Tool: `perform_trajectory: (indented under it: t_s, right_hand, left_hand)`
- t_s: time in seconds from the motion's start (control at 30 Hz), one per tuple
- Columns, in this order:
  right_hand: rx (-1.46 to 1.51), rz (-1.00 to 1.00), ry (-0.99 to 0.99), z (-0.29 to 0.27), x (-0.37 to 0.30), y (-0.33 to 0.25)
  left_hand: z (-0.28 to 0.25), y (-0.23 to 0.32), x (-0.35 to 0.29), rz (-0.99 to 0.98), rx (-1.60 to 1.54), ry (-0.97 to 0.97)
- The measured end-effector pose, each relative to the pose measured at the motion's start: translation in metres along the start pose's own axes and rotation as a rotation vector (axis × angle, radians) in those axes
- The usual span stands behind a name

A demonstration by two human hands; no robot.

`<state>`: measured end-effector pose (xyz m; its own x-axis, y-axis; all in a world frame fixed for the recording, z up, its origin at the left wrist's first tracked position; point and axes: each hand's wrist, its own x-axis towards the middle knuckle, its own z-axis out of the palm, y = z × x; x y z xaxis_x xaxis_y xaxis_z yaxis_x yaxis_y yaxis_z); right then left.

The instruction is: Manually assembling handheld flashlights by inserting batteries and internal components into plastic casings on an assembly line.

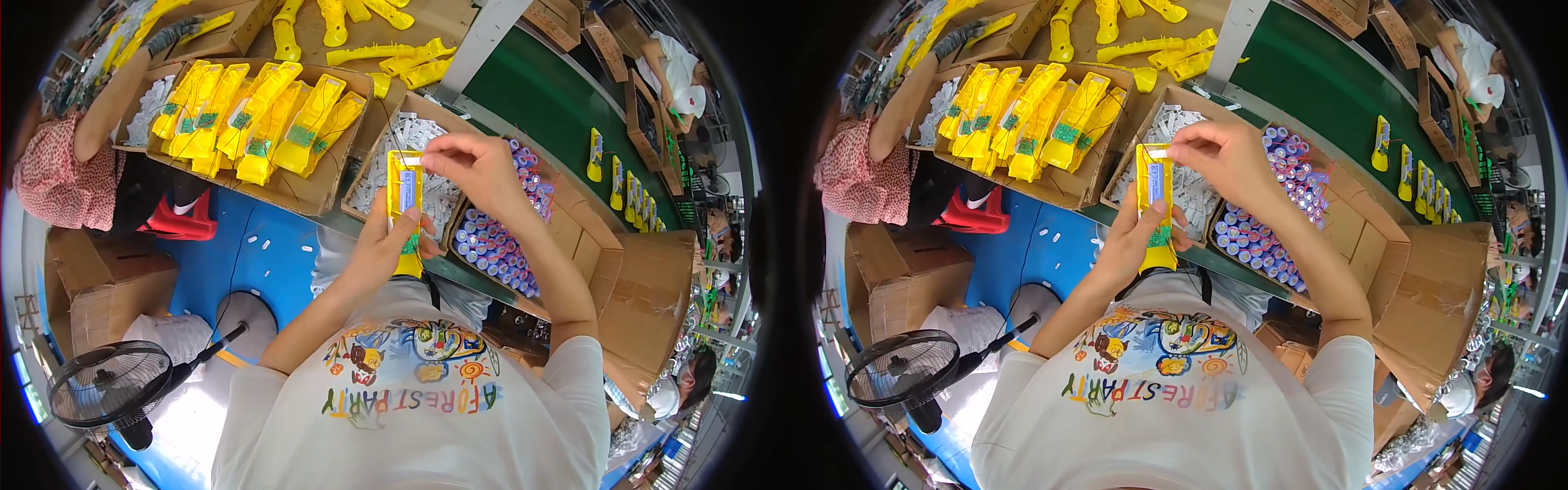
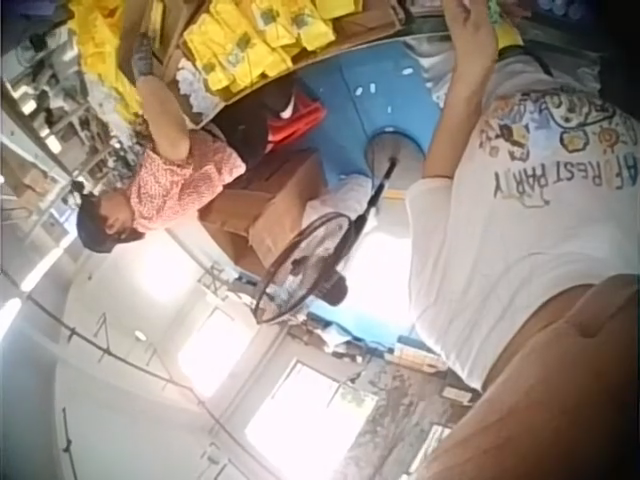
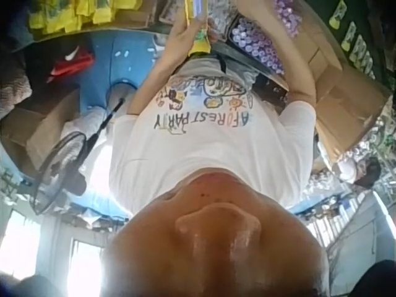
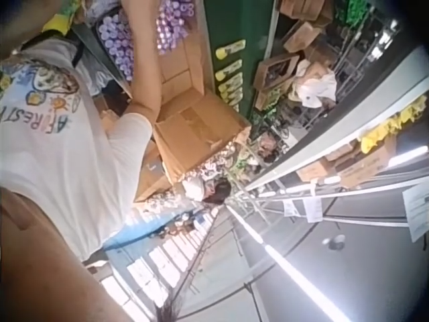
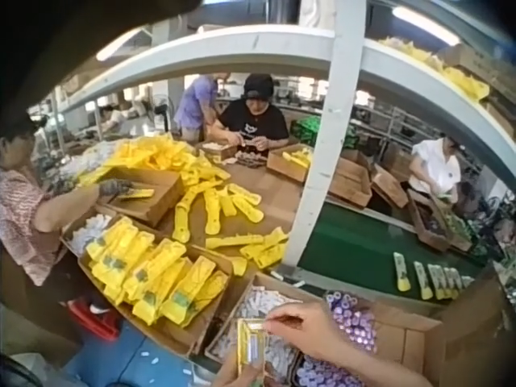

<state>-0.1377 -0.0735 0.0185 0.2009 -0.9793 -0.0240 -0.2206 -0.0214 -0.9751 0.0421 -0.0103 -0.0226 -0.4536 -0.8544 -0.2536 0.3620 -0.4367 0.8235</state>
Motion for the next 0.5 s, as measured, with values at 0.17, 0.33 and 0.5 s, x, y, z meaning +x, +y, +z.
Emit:
perform_trajectory:
  t_s: [0.17,0.33,0.5]
  right_hand:
    - [-0.259,-0.056,0.089,0.010,-0.011,-0.011]
    - [-0.394,-0.170,0.214,0.009,-0.014,-0.012]
    - [-0.168,-0.084,-0.027,-0.006,-0.010,-0.008]
  left_hand:
    - [-0.003,-0.005,0.002,0.059,0.120,-0.060]
    - [0.006,0.000,0.001,0.076,0.054,-0.139]
    - [0.018,-0.002,0.004,-0.027,-0.151,-0.257]
